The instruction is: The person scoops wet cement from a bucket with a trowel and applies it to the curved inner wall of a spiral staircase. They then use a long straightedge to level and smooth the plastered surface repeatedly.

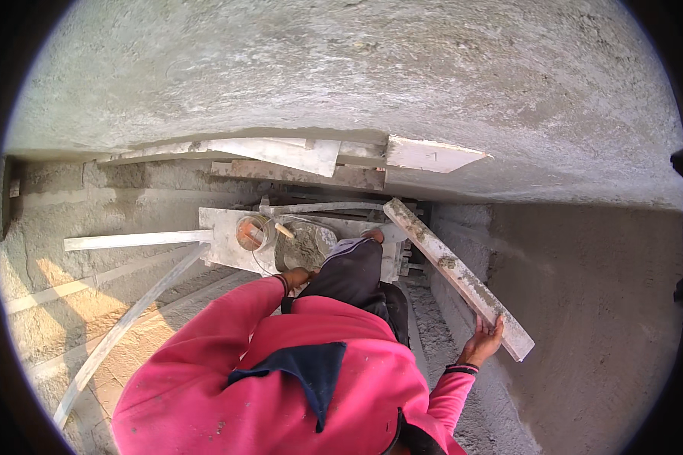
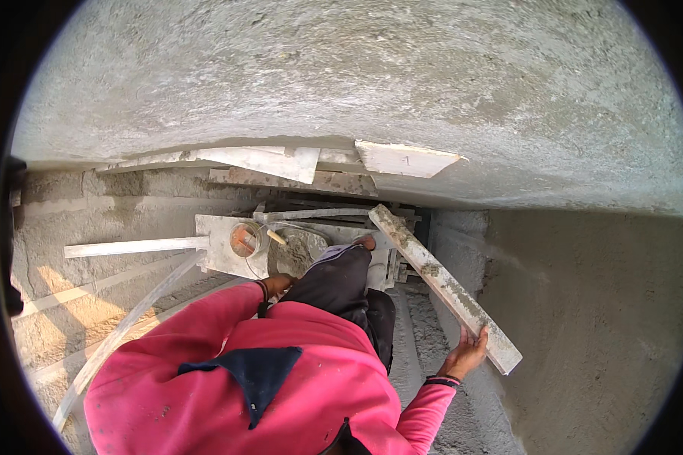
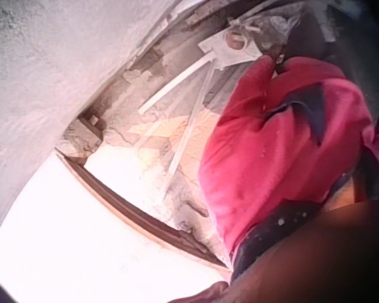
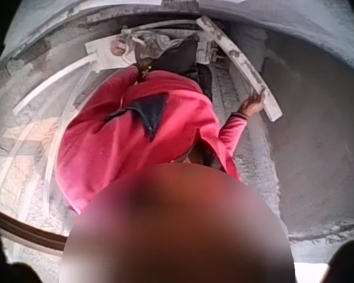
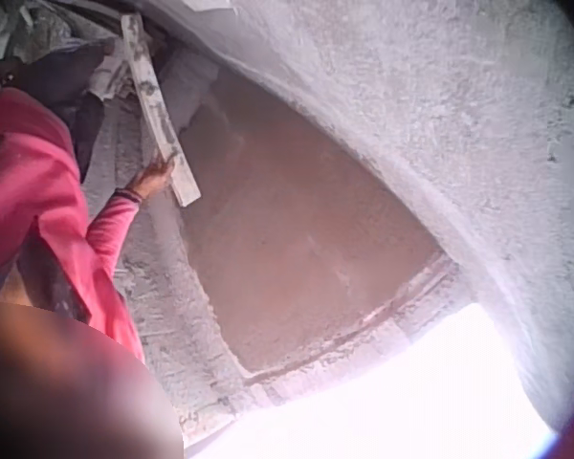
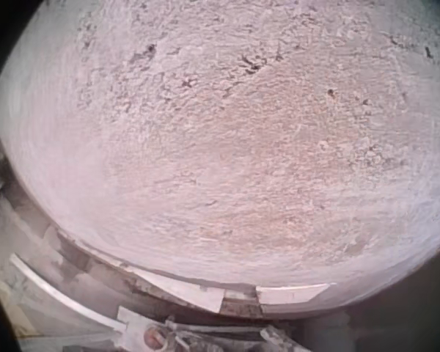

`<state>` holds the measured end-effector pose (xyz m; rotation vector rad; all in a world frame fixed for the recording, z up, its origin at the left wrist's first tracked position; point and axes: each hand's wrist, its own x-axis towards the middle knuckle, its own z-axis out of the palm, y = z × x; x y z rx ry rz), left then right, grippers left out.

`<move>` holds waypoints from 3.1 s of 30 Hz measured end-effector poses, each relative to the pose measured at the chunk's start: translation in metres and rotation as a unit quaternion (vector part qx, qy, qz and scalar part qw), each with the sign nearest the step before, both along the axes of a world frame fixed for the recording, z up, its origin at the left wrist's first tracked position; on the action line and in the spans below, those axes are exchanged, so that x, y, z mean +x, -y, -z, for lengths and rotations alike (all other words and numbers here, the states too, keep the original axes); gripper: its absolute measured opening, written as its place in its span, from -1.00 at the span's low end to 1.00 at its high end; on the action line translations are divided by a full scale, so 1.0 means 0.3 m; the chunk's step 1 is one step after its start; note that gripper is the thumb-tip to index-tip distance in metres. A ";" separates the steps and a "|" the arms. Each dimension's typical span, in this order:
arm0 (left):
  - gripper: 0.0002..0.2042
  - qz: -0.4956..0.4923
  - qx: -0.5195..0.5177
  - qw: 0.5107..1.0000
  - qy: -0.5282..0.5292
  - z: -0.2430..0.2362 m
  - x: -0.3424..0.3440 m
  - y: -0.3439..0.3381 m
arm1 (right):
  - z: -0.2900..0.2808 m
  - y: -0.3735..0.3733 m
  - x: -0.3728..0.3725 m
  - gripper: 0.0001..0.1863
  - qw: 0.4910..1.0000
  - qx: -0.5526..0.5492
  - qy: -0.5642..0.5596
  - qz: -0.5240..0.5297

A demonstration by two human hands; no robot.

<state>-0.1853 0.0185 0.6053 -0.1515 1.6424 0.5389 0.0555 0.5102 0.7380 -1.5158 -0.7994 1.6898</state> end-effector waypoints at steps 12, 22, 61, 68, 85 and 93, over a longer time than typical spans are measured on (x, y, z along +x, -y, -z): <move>-0.66 -0.405 0.149 0.897 -0.094 -0.267 0.058 -0.160 | 0.087 0.327 -0.482 -0.33 0.961 -0.024 0.015 -0.277; -0.46 -0.788 0.213 0.538 0.210 -0.167 0.111 -0.399 | 0.074 0.917 -0.720 -0.46 0.885 0.010 0.080 -0.458; -0.20 -0.853 0.025 0.513 0.091 -0.041 0.962 0.352 | 1.798 2.044 -1.102 -0.62 -0.225 0.482 0.166 -0.830; -0.22 -0.869 0.045 0.483 0.096 -0.065 0.966 0.335 | 1.716 1.646 -0.872 -0.78 -0.218 0.453 0.226 -0.834; -0.26 -0.843 0.066 0.528 0.080 -0.018 0.879 0.388 | 1.279 1.409 -0.806 -0.56 0.067 0.301 0.204 -0.929; -0.29 -0.857 0.082 0.502 0.081 -0.004 0.795 0.374 | 0.828 1.329 -0.593 -0.59 0.108 0.278 0.065 -0.952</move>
